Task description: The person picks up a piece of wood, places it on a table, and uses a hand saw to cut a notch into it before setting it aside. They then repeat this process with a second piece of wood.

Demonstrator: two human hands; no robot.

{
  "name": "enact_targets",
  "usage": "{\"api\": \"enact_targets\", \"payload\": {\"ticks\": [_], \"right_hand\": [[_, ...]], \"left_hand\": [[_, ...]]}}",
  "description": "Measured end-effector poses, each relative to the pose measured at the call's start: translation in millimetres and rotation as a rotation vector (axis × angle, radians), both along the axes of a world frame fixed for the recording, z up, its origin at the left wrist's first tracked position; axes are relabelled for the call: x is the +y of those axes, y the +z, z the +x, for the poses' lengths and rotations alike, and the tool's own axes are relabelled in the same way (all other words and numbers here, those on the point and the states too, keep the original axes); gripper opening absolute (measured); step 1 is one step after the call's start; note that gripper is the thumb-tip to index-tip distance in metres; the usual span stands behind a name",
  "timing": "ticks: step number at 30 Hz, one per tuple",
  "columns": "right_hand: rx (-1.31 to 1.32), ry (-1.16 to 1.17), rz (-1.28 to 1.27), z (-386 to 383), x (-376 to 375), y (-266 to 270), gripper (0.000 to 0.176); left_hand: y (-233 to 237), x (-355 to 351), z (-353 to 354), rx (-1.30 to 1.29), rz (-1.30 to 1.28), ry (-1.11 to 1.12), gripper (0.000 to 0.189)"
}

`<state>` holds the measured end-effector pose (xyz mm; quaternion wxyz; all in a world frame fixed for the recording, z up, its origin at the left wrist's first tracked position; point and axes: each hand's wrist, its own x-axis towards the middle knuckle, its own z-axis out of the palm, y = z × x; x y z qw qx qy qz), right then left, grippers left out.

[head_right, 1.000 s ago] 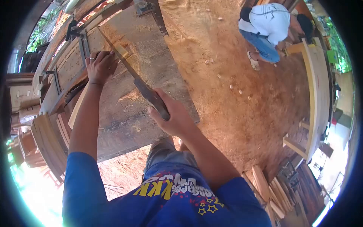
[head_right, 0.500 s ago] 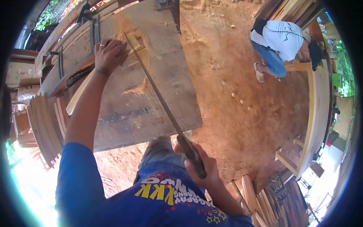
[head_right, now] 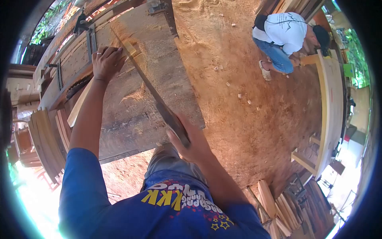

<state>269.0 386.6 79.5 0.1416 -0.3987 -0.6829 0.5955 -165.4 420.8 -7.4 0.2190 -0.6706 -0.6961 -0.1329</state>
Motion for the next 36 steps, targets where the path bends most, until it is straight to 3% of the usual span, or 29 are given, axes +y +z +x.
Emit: {"api": "enact_targets", "payload": {"ticks": [2,4,6,10,13,15,16,19,23,26,36], "right_hand": [[-0.105,-0.034,-0.165,54,-30,22,0.059],[-0.169,0.013,0.017,90,-54,38,0.057],[-0.168,0.020,-0.003,97,-54,50,0.056],[-0.025,-0.035,-0.043,31,-14,-12,0.054],[0.069,-0.015,0.241,-63,46,-40,0.054],[-0.095,0.067,0.026,-82,62,-8,0.056],[-0.186,0.111,-0.081,-81,65,5,0.057],[0.005,-0.015,0.132,-39,27,-9,0.060],[-0.094,-0.085,-0.030,21,3,-10,0.062],[-0.039,-0.126,0.033,19,9,-10,0.062],[0.067,0.051,0.169,-15,32,-33,0.064]], "left_hand": [[1,-2,1,-0.008,-0.002,-0.003,0.035],[0,-4,1,-0.025,-0.005,0.004,0.035],[0,1,1,-0.033,-0.006,0.000,0.034],[0,-2,-1,-0.036,0.002,-0.007,0.033],[-4,3,0,-0.046,0.015,-0.007,0.032],[2,2,-2,-0.028,-0.006,0.006,0.033],[5,-2,1,-0.020,-0.028,0.015,0.033],[4,3,4,-0.026,-0.038,0.019,0.035],[0,0,1,-0.033,-0.024,0.012,0.036],[4,1,5,-0.001,-0.079,0.059,0.035],[6,6,4,-0.007,-0.058,0.013,0.035]]}}
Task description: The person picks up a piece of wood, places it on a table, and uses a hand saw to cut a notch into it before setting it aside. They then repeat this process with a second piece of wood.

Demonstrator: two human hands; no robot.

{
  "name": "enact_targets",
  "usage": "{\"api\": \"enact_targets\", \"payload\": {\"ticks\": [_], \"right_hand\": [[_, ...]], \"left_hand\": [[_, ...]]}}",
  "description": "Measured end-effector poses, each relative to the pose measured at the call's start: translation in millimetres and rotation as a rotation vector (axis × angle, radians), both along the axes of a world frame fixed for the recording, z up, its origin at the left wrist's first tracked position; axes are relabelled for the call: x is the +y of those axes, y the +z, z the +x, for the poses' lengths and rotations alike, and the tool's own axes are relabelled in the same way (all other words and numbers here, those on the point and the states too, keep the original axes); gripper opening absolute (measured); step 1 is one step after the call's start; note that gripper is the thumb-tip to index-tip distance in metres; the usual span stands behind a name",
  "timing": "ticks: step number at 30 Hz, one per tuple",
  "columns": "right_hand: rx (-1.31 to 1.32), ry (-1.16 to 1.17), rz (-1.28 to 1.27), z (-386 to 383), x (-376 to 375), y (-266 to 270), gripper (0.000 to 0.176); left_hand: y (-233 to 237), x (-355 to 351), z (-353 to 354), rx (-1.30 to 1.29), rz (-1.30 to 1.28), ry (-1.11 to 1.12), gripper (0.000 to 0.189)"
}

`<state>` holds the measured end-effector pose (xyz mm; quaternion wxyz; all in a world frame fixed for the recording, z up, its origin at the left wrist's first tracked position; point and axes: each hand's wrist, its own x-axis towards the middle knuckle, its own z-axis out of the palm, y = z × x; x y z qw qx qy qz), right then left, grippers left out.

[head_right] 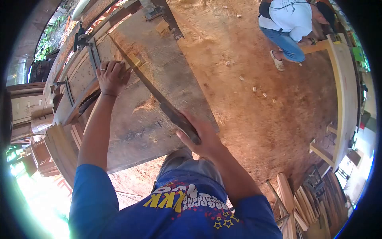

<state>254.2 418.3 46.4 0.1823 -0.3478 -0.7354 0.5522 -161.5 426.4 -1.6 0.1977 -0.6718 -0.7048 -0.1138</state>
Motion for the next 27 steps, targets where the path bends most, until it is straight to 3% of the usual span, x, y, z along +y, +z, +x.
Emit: {"api": "enact_targets", "payload": {"ticks": [2,11,14,18,23,27], "right_hand": [[0.064,-0.010,-0.091,5,-2,-5,0.064],[-0.144,0.169,-0.230,-56,52,10,0.064],[0.020,0.068,0.052,-21,25,-8,0.064],[-0.028,0.105,-0.201,-2,23,12,0.064],[-0.171,0.093,-0.269,-54,43,8,0.064],[-0.038,0.040,-0.166,-41,26,7,0.066]], "left_hand": [[0,0,0,-0.008,-0.012,0.008,0.036],[0,-1,-3,-0.006,-0.082,0.021,0.039],[2,0,-1,-0.031,-0.053,0.001,0.039],[1,-5,-2,-0.057,-0.042,0.004,0.038],[5,-3,1,-0.061,-0.050,0.021,0.036],[5,-2,0,-0.071,-0.028,0.024,0.038]]}}
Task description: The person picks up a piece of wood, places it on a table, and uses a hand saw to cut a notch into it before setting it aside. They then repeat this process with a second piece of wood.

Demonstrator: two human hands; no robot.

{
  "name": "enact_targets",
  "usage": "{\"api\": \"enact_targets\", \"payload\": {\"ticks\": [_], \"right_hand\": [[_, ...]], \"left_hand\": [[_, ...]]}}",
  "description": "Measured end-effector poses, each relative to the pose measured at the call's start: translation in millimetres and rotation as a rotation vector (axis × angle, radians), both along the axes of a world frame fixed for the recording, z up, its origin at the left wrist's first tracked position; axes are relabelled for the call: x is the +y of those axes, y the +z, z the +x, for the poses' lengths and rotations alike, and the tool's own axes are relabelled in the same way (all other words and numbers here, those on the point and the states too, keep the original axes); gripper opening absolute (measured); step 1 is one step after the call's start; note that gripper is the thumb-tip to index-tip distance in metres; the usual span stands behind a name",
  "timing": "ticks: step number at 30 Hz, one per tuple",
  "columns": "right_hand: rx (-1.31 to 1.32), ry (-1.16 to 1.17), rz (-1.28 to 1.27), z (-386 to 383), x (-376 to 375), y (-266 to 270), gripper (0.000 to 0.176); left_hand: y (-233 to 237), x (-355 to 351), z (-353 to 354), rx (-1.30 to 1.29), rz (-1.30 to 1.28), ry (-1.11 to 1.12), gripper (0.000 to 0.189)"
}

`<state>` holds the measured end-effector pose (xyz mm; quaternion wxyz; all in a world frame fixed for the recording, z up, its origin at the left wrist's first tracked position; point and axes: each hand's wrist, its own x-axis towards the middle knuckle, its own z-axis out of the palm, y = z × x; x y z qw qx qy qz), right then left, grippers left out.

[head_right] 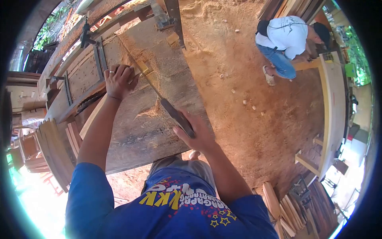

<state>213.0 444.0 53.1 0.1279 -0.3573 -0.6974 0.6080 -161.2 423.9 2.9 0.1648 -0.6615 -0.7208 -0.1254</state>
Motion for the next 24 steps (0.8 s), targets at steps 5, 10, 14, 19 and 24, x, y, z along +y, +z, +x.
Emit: {"api": "enact_targets", "payload": {"ticks": [5,10,14,19,24], "right_hand": [[-0.139,-0.192,-0.261,105,-61,7,0.057],[0.004,-0.507,-0.331,160,-120,27,0.048],[0.086,-0.653,-0.278,175,-141,20,0.042],[0.008,-0.623,-0.122,183,-151,28,0.052],[-0.089,-0.494,-0.014,172,-155,44,0.058]], "left_hand": [[1,-2,0,-0.036,0.024,0.011,0.039],[-5,-4,-1,-0.066,0.060,0.001,0.039],[-10,-10,11,-0.072,0.139,0.034,0.039],[-13,-34,49,-0.177,0.108,0.071,0.045],[-11,-68,76,-0.340,-0.133,0.183,0.058]]}}
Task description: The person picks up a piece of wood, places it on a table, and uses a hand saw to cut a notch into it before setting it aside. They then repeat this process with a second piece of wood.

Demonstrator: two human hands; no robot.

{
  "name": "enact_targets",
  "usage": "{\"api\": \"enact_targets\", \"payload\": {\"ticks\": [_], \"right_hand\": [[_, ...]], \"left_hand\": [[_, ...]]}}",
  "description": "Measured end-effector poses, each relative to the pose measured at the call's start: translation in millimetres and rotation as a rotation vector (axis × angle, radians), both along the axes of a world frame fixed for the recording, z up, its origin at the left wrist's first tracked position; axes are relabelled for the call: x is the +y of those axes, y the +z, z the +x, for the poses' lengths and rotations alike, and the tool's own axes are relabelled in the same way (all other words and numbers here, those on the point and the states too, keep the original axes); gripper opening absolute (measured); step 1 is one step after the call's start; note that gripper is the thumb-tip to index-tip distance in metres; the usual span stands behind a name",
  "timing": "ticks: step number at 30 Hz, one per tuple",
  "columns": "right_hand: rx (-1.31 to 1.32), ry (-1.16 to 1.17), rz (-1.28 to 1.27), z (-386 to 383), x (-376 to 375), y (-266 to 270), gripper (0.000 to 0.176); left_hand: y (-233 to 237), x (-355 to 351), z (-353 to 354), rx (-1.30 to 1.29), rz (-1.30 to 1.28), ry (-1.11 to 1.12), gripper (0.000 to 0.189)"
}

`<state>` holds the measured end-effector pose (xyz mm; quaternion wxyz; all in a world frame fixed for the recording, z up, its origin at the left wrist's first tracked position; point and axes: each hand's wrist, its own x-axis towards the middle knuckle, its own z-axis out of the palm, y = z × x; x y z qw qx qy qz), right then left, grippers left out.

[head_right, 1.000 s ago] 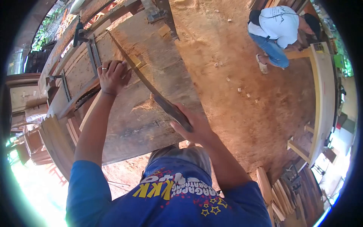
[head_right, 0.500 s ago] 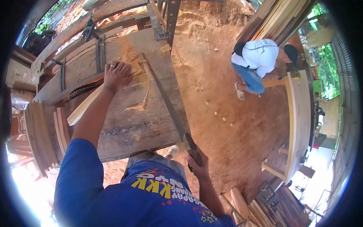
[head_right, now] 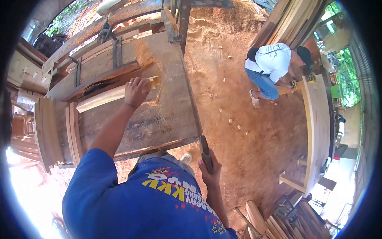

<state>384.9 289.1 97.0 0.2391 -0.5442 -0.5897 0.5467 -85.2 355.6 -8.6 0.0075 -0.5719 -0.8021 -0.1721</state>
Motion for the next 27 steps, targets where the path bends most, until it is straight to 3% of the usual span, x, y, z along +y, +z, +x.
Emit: {"api": "enact_targets", "payload": {"ticks": [3,6,9,15,18,21,25,27], "right_hand": [[-0.116,0.125,0.119,-2,-1,-7,0.060],[-0.160,0.171,0.126,-3,-3,-15,0.063],[-0.170,0.175,0.120,1,0,-26,0.066],[-0.166,0.184,0.127,4,10,-26,0.065],[-0.172,0.196,0.124,8,12,-24,0.063],[-0.137,0.222,0.152,8,15,-30,0.062],[-0.141,0.230,0.144,11,13,-39,0.061],[-0.103,0.211,0.129,5,10,-30,0.058]], "left_hand": [[7,-16,-5,-0.088,-0.007,0.029,0.066],[39,-47,-12,0.088,0.025,0.071,0.067],[20,-78,-54,0.007,-0.320,0.184,0.067],[67,-88,-63,-0.052,-0.271,0.192,0.064],[134,-83,-59,-0.241,0.073,0.432,0.059],[178,-90,-88,-0.623,0.444,0.536,0.052],[148,-117,-111,-1.126,0.820,0.570,0.036],[70,-140,-125,-1.395,0.826,0.823,0.033]]}}
